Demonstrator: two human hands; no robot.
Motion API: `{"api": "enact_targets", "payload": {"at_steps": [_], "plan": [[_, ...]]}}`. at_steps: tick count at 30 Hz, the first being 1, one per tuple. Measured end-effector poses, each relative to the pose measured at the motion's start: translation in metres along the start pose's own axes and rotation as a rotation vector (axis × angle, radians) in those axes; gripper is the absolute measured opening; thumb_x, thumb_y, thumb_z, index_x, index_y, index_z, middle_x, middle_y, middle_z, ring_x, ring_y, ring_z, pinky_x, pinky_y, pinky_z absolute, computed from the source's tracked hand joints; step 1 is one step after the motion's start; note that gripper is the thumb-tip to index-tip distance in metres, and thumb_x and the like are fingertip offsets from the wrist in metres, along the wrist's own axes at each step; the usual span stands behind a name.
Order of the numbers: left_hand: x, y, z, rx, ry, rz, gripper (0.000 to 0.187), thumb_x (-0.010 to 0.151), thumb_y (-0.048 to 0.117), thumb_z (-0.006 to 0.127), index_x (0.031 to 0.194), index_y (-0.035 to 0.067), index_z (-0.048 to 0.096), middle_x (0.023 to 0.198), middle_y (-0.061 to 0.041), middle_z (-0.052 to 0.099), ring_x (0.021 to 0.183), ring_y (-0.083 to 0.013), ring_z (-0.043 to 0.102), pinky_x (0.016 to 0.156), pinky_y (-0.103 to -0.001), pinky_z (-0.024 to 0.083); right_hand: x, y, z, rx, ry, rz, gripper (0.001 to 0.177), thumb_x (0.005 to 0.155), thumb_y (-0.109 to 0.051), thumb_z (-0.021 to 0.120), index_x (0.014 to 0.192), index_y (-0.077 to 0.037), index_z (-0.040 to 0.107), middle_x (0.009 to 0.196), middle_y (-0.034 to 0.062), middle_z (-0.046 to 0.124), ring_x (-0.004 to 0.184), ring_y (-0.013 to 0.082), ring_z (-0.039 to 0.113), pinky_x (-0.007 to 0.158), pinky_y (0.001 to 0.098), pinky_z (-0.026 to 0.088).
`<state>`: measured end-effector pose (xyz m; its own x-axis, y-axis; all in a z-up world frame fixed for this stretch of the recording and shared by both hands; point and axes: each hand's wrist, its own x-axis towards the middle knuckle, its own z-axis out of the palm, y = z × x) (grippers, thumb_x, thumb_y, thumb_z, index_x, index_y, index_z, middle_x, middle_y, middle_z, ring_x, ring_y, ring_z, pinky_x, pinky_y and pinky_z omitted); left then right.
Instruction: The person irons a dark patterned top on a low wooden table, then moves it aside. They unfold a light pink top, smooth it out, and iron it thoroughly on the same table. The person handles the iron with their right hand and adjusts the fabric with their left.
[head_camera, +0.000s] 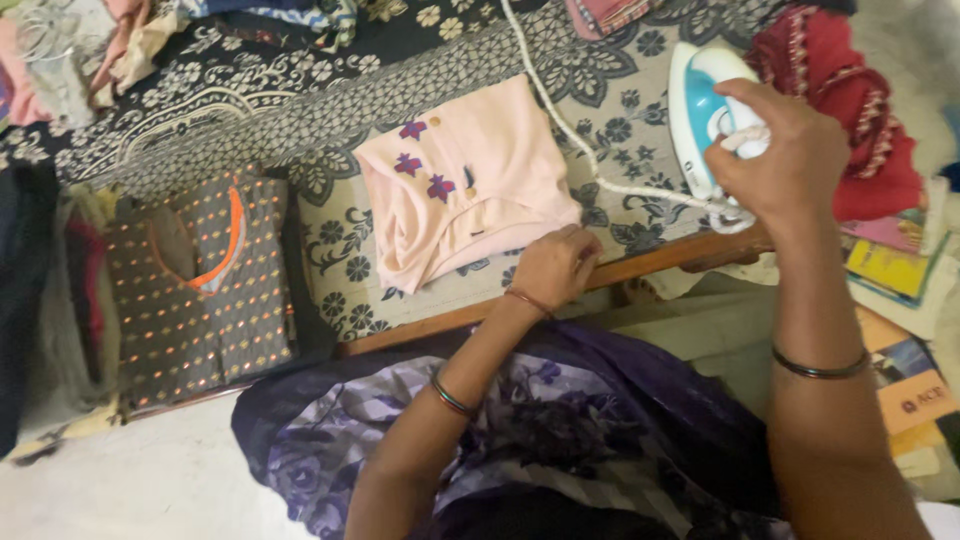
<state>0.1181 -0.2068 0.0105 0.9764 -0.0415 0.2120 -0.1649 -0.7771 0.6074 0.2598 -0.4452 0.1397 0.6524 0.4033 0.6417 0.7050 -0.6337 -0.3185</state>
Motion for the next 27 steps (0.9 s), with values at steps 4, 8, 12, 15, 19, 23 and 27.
{"api": "enact_targets", "payload": {"at_steps": [4, 8, 12, 15, 19, 23, 27], "plan": [[-0.004, 0.003, -0.019, 0.097, 0.205, 0.021, 0.037, 0.086, 0.026, 0.072, 0.119, 0.011, 0.065, 0.109, -0.013, 0.063, 0.096, -0.0368, 0.064, 0.077, -0.048, 0.055, 0.006, -0.012, -0.002, 0.014, 0.067, -0.140, 0.037, 0.083, -0.009, 0.072, 0.120, -0.009, 0.076, 0.111, 0.0149, 0.075, 0.101, 0.0316, 0.073, 0.088, 0.0369, 0.058], [0.017, -0.004, -0.011, 0.258, 0.209, -0.051, 0.020, 0.092, 0.025, 0.069, 0.110, 0.018, 0.066, 0.113, -0.010, 0.064, 0.100, -0.0322, 0.067, 0.078, -0.045, 0.058, 0.012, -0.024, -0.001, 0.068, 0.029, -0.070, 0.040, 0.083, -0.012, 0.073, 0.123, -0.010, 0.076, 0.118, 0.0145, 0.075, 0.099, 0.0298, 0.074, 0.088, 0.0370, 0.058], [0.015, -0.014, -0.008, 0.066, 0.026, -0.082, 0.025, 0.098, 0.028, 0.068, 0.120, 0.017, 0.064, 0.122, -0.008, 0.064, 0.101, -0.0304, 0.068, 0.086, -0.045, 0.058, 0.013, -0.025, 0.000, 0.060, -0.033, -0.031, 0.040, 0.083, -0.014, 0.075, 0.123, -0.012, 0.076, 0.116, 0.0136, 0.075, 0.101, 0.0313, 0.074, 0.086, 0.0377, 0.058], [-0.003, -0.050, -0.029, -0.183, 0.198, -0.007, 0.043, 0.088, 0.021, 0.069, 0.128, 0.008, 0.056, 0.118, -0.013, 0.063, 0.103, -0.0329, 0.066, 0.087, -0.045, 0.055, 0.010, -0.021, -0.003, 0.012, -0.078, -0.007, 0.039, 0.082, -0.015, 0.075, 0.121, -0.013, 0.076, 0.114, 0.0126, 0.075, 0.100, 0.0326, 0.073, 0.086, 0.0387, 0.058], [0.008, -0.166, -0.066, -0.137, 0.926, -0.285, 0.047, 0.091, 0.010, 0.067, 0.133, -0.002, 0.051, 0.117, -0.015, 0.059, 0.106, -0.0300, 0.060, 0.091, -0.042, 0.052, 0.009, -0.017, -0.004, -0.018, -0.085, 0.037, 0.040, 0.083, -0.018, 0.075, 0.122, -0.016, 0.076, 0.111, 0.0121, 0.075, 0.100, 0.0328, 0.073, 0.088, 0.0392, 0.058], [0.014, -0.259, -0.105, 0.062, 0.667, -0.870, 0.049, 0.101, 0.050, 0.065, 0.116, 0.003, 0.065, 0.112, -0.021, 0.069, 0.103, -0.0369, 0.066, 0.090, -0.047, 0.052, 0.013, -0.019, -0.002, -0.064, -0.129, 0.091, 0.039, 0.082, -0.021, 0.078, 0.121, -0.017, 0.077, 0.109, 0.0127, 0.074, 0.094, 0.0337, 0.072, 0.083, 0.0407, 0.058], [0.023, -0.283, -0.096, 0.139, 0.335, -0.911, 0.048, 0.099, 0.052, 0.059, 0.106, 0.006, 0.067, 0.105, -0.023, 0.075, 0.101, -0.0424, 0.070, 0.090, -0.049, 0.054, 0.016, -0.027, 0.001, -0.007, -0.137, 0.118, 0.039, 0.081, -0.021, 0.077, 0.120, -0.018, 0.076, 0.110, 0.0112, 0.075, 0.091, 0.0321, 0.072, 0.082, 0.0401, 0.057]]}}
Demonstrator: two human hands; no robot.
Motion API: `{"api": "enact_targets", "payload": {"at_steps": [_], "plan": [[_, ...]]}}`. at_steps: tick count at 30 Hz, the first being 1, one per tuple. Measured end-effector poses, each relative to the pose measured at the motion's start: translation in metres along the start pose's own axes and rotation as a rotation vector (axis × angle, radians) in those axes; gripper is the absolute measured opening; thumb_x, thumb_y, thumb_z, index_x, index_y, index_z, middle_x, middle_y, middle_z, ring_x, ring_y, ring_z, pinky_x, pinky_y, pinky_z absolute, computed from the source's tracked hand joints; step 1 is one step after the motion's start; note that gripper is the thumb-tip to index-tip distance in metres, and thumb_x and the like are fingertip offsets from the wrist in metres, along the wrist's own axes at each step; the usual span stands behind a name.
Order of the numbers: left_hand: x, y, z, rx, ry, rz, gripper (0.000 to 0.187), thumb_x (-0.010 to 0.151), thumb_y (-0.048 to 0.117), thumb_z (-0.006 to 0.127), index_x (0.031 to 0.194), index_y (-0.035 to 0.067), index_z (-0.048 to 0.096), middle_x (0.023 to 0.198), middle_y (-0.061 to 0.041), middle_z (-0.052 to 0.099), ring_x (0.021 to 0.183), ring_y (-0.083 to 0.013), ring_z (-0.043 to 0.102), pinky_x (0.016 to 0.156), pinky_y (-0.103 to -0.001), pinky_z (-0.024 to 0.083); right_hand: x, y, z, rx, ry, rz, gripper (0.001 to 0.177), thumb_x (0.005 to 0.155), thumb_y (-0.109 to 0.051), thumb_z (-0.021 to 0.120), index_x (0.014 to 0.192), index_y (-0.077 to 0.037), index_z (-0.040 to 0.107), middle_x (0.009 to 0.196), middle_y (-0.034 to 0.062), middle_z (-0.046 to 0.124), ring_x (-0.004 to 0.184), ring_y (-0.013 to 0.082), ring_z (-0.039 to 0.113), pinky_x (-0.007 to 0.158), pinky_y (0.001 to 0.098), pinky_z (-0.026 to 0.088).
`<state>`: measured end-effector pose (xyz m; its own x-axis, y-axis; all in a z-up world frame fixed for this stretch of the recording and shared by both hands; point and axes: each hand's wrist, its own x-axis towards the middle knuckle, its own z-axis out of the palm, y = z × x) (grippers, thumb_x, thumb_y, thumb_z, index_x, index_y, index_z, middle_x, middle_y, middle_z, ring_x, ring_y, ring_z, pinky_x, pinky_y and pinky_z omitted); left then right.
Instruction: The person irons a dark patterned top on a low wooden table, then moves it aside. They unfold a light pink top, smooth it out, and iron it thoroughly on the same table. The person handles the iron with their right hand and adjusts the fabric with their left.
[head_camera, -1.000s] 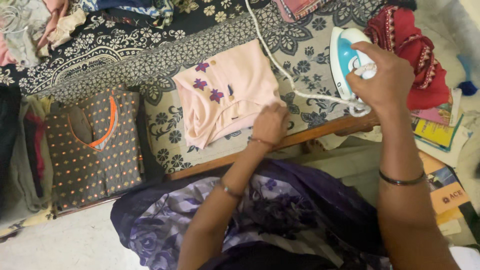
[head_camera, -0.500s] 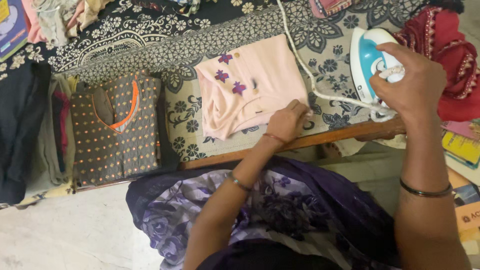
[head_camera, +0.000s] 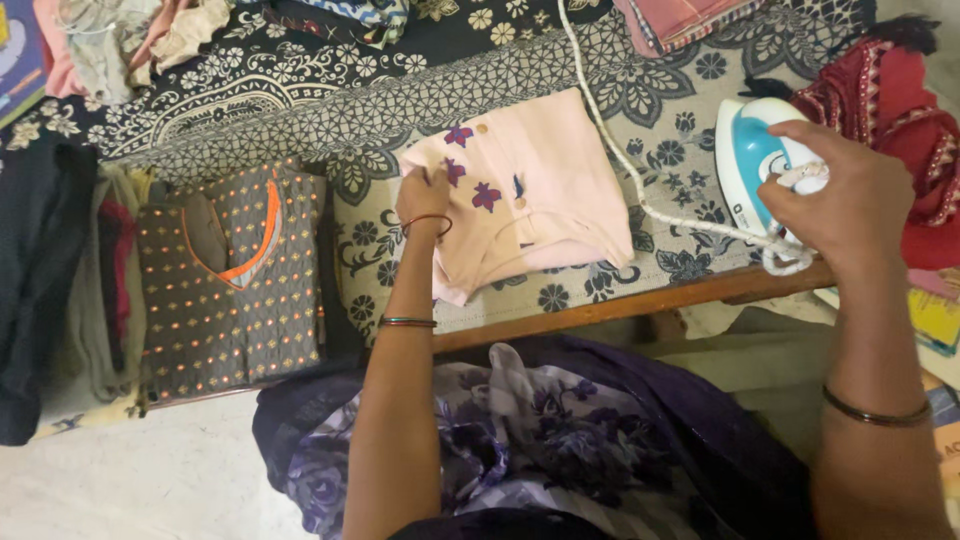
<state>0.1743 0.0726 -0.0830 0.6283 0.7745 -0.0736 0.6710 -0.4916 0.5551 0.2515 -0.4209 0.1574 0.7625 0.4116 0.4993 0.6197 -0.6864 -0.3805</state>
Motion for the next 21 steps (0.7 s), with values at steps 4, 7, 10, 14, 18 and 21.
{"api": "enact_targets", "payload": {"at_steps": [4, 7, 10, 14, 18, 21], "plan": [[0.029, -0.016, 0.016, -0.264, 0.188, -0.048, 0.047, 0.102, 0.052, 0.052, 0.119, 0.008, 0.055, 0.106, -0.025, 0.072, 0.100, -0.0464, 0.068, 0.087, -0.053, 0.051, 0.005, -0.005, 0.003, -0.077, -0.041, 0.020, 0.046, 0.080, -0.020, 0.079, 0.125, -0.019, 0.078, 0.107, 0.0120, 0.075, 0.087, 0.0320, 0.072, 0.079, 0.0399, 0.057], [0.033, -0.044, 0.010, -0.368, 0.153, 0.037, 0.056, 0.102, 0.054, 0.056, 0.125, 0.003, 0.052, 0.107, -0.024, 0.072, 0.101, -0.0421, 0.069, 0.087, -0.050, 0.052, 0.009, -0.005, 0.005, -0.001, -0.030, -0.014, 0.039, 0.081, -0.019, 0.078, 0.120, -0.017, 0.076, 0.116, 0.0101, 0.075, 0.093, 0.0294, 0.073, 0.083, 0.0386, 0.057], [0.004, -0.042, -0.006, -0.510, -0.060, 0.058, 0.067, 0.103, 0.057, 0.064, 0.131, -0.002, 0.047, 0.106, -0.025, 0.069, 0.097, -0.0342, 0.070, 0.087, -0.046, 0.055, 0.010, -0.005, 0.004, 0.036, -0.020, -0.045, 0.044, 0.081, -0.018, 0.078, 0.125, -0.016, 0.075, 0.117, 0.0103, 0.075, 0.095, 0.0293, 0.073, 0.083, 0.0382, 0.057], [-0.079, -0.040, -0.050, -0.368, -0.250, 0.102, 0.080, 0.083, 0.041, 0.075, 0.138, 0.000, 0.034, 0.096, -0.019, 0.069, 0.082, -0.0253, 0.071, 0.081, -0.041, 0.056, 0.011, -0.003, 0.004, 0.008, 0.010, -0.119, 0.035, 0.084, -0.018, 0.078, 0.119, -0.014, 0.075, 0.120, 0.0107, 0.075, 0.099, 0.0288, 0.073, 0.084, 0.0367, 0.057], [-0.094, -0.042, -0.085, -0.518, -0.195, 0.054, 0.064, 0.085, 0.026, 0.070, 0.138, 0.001, 0.044, 0.102, -0.019, 0.073, 0.086, -0.0285, 0.072, 0.076, -0.045, 0.059, 0.007, -0.002, 0.006, 0.072, 0.027, -0.097, 0.035, 0.085, -0.018, 0.077, 0.120, -0.014, 0.075, 0.115, 0.0107, 0.074, 0.098, 0.0293, 0.073, 0.085, 0.0370, 0.057], [-0.114, -0.037, -0.110, 0.044, 0.061, 0.451, 0.075, 0.081, 0.020, 0.086, 0.136, -0.004, 0.042, 0.119, -0.032, 0.061, 0.103, -0.0463, 0.062, 0.086, -0.051, 0.052, 0.003, 0.007, 0.011, 0.082, 0.024, -0.086, 0.037, 0.087, -0.018, 0.076, 0.124, -0.015, 0.076, 0.116, 0.0093, 0.075, 0.097, 0.0273, 0.074, 0.086, 0.0346, 0.058]]}}
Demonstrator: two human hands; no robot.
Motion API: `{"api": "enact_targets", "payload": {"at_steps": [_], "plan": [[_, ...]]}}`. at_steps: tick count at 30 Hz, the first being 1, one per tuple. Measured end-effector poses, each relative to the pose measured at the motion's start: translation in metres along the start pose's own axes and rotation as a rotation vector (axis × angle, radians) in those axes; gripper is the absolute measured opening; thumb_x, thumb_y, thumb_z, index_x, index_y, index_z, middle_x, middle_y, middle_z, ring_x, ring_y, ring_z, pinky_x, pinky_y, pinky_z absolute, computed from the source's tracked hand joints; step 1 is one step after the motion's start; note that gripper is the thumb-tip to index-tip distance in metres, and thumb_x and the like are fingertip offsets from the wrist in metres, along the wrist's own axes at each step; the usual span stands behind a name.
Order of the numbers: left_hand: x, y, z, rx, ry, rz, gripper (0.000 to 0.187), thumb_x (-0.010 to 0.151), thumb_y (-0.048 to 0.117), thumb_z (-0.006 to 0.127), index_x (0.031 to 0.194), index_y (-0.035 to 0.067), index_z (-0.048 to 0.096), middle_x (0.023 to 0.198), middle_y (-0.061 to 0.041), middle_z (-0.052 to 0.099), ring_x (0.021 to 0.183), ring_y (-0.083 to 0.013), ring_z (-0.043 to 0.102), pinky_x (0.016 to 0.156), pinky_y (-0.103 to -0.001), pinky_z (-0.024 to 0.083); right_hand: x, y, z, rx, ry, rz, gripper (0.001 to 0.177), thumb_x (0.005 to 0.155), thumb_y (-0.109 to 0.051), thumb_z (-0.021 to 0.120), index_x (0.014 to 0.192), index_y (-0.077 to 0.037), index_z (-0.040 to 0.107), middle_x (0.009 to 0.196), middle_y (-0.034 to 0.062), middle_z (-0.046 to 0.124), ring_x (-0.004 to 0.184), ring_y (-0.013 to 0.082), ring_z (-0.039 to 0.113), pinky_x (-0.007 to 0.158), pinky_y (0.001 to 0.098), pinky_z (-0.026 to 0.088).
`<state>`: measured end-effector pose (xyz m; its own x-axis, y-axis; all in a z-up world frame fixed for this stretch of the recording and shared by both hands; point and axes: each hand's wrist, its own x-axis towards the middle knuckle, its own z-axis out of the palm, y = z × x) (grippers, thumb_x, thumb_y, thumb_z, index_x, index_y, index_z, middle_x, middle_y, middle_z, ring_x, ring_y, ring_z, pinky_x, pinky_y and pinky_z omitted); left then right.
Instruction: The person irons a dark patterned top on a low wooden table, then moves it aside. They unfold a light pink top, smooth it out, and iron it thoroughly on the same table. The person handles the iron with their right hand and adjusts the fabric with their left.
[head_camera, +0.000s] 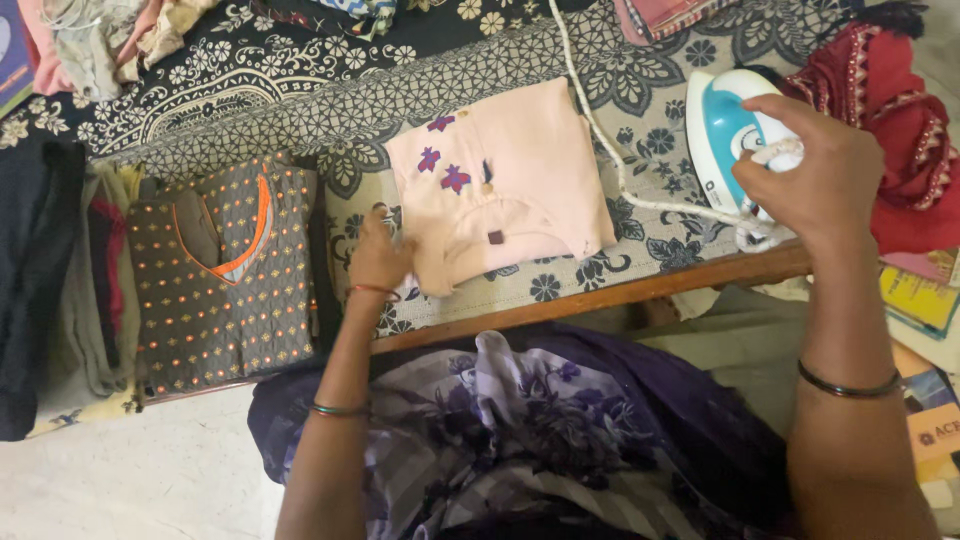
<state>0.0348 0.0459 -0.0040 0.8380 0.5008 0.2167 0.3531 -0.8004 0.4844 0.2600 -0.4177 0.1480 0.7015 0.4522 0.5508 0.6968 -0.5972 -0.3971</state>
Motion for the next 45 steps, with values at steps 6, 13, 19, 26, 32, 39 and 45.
{"api": "enact_targets", "payload": {"at_steps": [6, 13, 19, 26, 32, 39, 45], "plan": [[-0.032, 0.139, 0.030, -0.217, 0.022, 0.425, 0.063, 0.086, 0.034, 0.083, 0.134, 0.007, 0.054, 0.137, -0.015, 0.060, 0.129, -0.0350, 0.055, 0.111, -0.045, 0.045, -0.004, 0.011, 0.008, 0.000, 0.020, -0.036, 0.039, 0.086, -0.018, 0.075, 0.125, -0.016, 0.076, 0.118, 0.0087, 0.076, 0.097, 0.0279, 0.074, 0.090, 0.0366, 0.058], [-0.031, 0.203, 0.109, -0.238, -0.006, 0.389, 0.047, 0.098, 0.019, 0.060, 0.144, 0.011, 0.059, 0.151, -0.012, 0.060, 0.142, -0.0319, 0.053, 0.119, -0.040, 0.044, 0.000, 0.005, 0.007, -0.002, 0.034, -0.024, 0.039, 0.084, -0.020, 0.075, 0.123, -0.019, 0.076, 0.117, 0.0088, 0.076, 0.099, 0.0309, 0.073, 0.085, 0.0371, 0.058], [-0.056, 0.185, 0.086, -0.334, -0.263, 0.698, 0.051, 0.098, 0.021, 0.065, 0.145, 0.005, 0.052, 0.153, -0.019, 0.052, 0.146, -0.0408, 0.042, 0.124, -0.049, 0.033, 0.000, -0.004, -0.002, -0.031, -0.089, 0.082, 0.039, 0.087, -0.024, 0.076, 0.125, -0.024, 0.076, 0.094, 0.0103, 0.074, 0.086, 0.0298, 0.071, 0.076, 0.0394, 0.056], [-0.050, 0.126, -0.002, 0.052, -0.005, 0.465, 0.052, 0.079, 0.022, 0.074, 0.125, 0.003, 0.060, 0.127, -0.027, 0.058, 0.122, -0.0465, 0.051, 0.101, -0.051, 0.042, -0.003, -0.017, 0.003, -0.112, 0.033, -0.229, 0.035, 0.089, -0.018, 0.077, 0.124, -0.025, 0.076, 0.086, 0.0059, 0.064, 0.076, 0.0252, 0.065, 0.068, 0.0352, 0.052], [-0.074, 0.069, -0.021, 0.183, -0.070, 0.387, 0.016, 0.091, 0.014, 0.070, 0.105, 0.010, 0.065, 0.103, -0.013, 0.063, 0.099, -0.0357, 0.060, 0.088, -0.044, 0.052, 0.000, -0.032, 0.017, -0.107, 0.037, -0.344, 0.035, 0.090, -0.017, 0.079, 0.123, -0.027, 0.076, 0.082, 0.0043, 0.059, 0.074, 0.0228, 0.063, 0.065, 0.0342, 0.052], [-0.071, 0.070, -0.051, 0.019, -0.197, 0.349, 0.008, 0.094, 0.017, 0.069, 0.101, 0.014, 0.067, 0.105, -0.004, 0.072, 0.098, -0.0316, 0.067, 0.085, -0.043, 0.054, 0.007, -0.055, 0.034, -0.119, -0.035, -0.474, 0.041, 0.083, -0.019, 0.079, 0.122, -0.030, 0.077, 0.084, 0.0021, 0.062, 0.075, 0.0206, 0.064, 0.068, 0.0353, 0.055], [-0.060, 0.061, -0.011, 0.254, -0.146, 0.401, 0.059, 0.093, 0.029, 0.063, 0.146, 0.007, 0.049, 0.158, -0.015, 0.042, 0.146, -0.0378, 0.038, 0.114, -0.053, 0.037, 0.003, -0.070, 0.051, 0.103, -0.142, -0.350, 0.045, 0.079, -0.016, 0.077, 0.123, -0.027, 0.076, 0.094, 0.0063, 0.071, 0.079, 0.0226, 0.069, 0.071, 0.0355, 0.058]]}}
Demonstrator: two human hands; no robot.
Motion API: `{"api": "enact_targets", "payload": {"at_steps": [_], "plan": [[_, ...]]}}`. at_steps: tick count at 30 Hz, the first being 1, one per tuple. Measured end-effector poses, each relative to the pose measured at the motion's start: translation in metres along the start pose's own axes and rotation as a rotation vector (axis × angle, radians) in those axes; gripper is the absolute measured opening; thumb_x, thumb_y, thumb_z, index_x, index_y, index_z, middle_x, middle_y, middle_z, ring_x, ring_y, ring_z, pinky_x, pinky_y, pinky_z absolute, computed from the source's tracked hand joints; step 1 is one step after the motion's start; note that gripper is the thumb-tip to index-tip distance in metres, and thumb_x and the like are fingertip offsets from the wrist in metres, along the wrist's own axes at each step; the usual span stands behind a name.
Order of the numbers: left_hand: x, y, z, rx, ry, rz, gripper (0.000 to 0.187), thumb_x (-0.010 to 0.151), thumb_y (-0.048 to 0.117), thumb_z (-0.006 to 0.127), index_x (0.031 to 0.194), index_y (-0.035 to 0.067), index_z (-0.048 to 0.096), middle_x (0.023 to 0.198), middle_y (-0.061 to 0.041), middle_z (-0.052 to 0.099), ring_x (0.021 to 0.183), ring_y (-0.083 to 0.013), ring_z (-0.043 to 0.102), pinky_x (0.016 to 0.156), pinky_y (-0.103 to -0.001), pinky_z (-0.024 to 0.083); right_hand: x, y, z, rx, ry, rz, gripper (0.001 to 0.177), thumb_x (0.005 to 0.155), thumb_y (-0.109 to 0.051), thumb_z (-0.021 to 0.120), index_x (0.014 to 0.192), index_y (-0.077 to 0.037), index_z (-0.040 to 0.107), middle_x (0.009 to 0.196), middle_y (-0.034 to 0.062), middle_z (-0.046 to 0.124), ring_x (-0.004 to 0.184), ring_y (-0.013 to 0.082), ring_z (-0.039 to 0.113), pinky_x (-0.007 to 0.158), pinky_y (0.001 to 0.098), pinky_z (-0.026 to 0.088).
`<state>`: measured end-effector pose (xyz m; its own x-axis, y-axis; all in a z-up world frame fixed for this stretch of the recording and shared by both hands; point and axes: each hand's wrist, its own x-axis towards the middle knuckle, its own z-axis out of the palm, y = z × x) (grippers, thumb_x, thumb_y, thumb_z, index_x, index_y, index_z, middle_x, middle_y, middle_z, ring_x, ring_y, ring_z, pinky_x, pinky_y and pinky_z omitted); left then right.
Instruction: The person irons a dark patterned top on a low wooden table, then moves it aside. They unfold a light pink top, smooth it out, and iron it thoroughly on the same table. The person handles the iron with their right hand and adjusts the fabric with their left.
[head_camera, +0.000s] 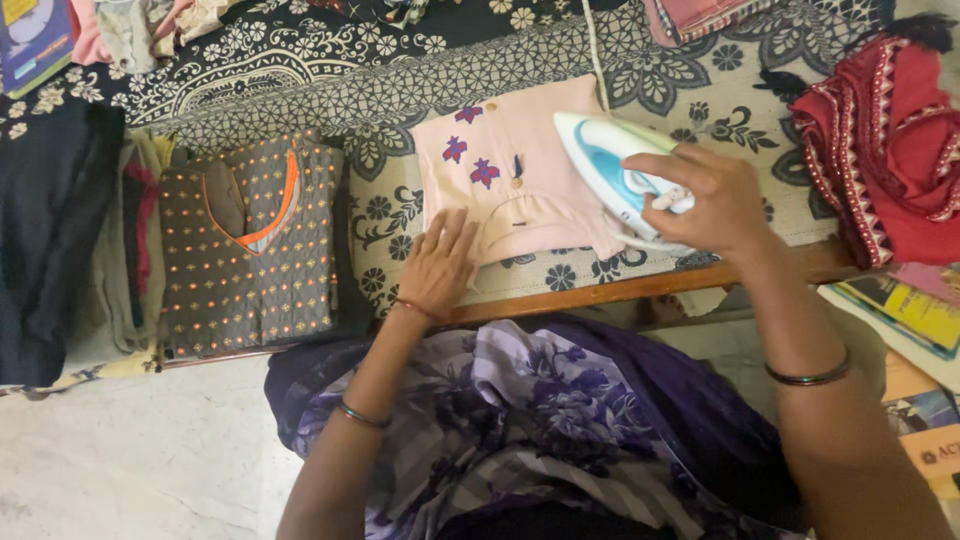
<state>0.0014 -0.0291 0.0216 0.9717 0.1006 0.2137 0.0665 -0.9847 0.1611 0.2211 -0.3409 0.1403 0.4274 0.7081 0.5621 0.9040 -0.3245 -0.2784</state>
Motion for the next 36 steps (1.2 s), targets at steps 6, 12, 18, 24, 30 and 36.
{"api": "enact_targets", "payload": {"at_steps": [6, 12, 18, 24, 30, 36], "plan": [[0.005, 0.020, 0.007, -0.007, -0.117, -0.196, 0.077, 0.091, 0.047, 0.062, 0.152, 0.008, 0.038, 0.164, -0.018, 0.025, 0.152, -0.0407, 0.019, 0.117, -0.064, 0.021, 0.004, -0.020, 0.033, 0.190, 0.032, 0.101, 0.041, 0.083, -0.015, 0.075, 0.124, -0.019, 0.075, 0.105, 0.0109, 0.075, 0.090, 0.0276, 0.074, 0.079, 0.0374, 0.059], [0.035, 0.025, 0.013, -0.040, -0.028, -0.185, 0.080, 0.097, 0.047, 0.053, 0.159, 0.002, 0.031, 0.166, -0.021, 0.021, 0.154, -0.0410, 0.015, 0.119, -0.063, 0.018, 0.025, -0.035, 0.076, 0.199, 0.043, 0.139, 0.043, 0.081, -0.015, 0.074, 0.125, -0.018, 0.074, 0.106, 0.0123, 0.076, 0.089, 0.0291, 0.074, 0.079, 0.0386, 0.059], [0.027, 0.011, 0.047, 0.075, -0.158, -0.277, 0.079, 0.100, 0.050, 0.048, 0.159, 0.003, 0.026, 0.170, -0.018, 0.018, 0.157, -0.0352, 0.015, 0.120, -0.061, 0.022, 0.025, -0.057, 0.097, 0.257, -0.086, 0.244, 0.047, 0.081, -0.018, 0.074, 0.127, -0.019, 0.069, 0.103, 0.0127, 0.076, 0.085, 0.0295, 0.074, 0.076, 0.0396, 0.058], [0.000, 0.012, 0.043, 0.036, -0.171, -0.234, 0.085, 0.096, 0.050, 0.054, 0.158, 0.000, 0.024, 0.168, -0.022, 0.013, 0.156, -0.0370, 0.011, 0.120, -0.058, 0.022, 0.037, -0.058, 0.108, 0.250, -0.130, 0.346, 0.046, 0.081, -0.019, 0.071, 0.127, -0.022, 0.067, 0.100, 0.0114, 0.076, 0.077, 0.0293, 0.074, 0.072, 0.0401, 0.058], [0.000, 0.019, 0.039, 0.037, -0.137, -0.244, 0.087, 0.095, 0.049, 0.057, 0.158, -0.002, 0.026, 0.167, -0.025, 0.013, 0.154, -0.0450, 0.011, 0.120, -0.057, 0.022, 0.062, -0.055, 0.136, 0.197, 0.016, 0.241, 0.046, 0.081, -0.017, 0.073, 0.127, -0.021, 0.067, 0.101, 0.0140, 0.075, 0.084, 0.0349, 0.072, 0.072, 0.0429, 0.056], [0.004, 0.023, 0.029, 0.094, -0.141, -0.257, 0.088, 0.092, 0.051, 0.060, 0.156, 0.000, 0.028, 0.165, -0.025, 0.015, 0.151, -0.0510, 0.011, 0.117, -0.060, 0.022, 0.041, -0.068, 0.120, 0.185, -0.038, 0.188, 0.048, 0.080, -0.017, 0.072, 0.128, -0.021, 0.065, 0.105, 0.0145, 0.075, 0.085, 0.0320, 0.074, 0.074, 0.0409, 0.058]]}}
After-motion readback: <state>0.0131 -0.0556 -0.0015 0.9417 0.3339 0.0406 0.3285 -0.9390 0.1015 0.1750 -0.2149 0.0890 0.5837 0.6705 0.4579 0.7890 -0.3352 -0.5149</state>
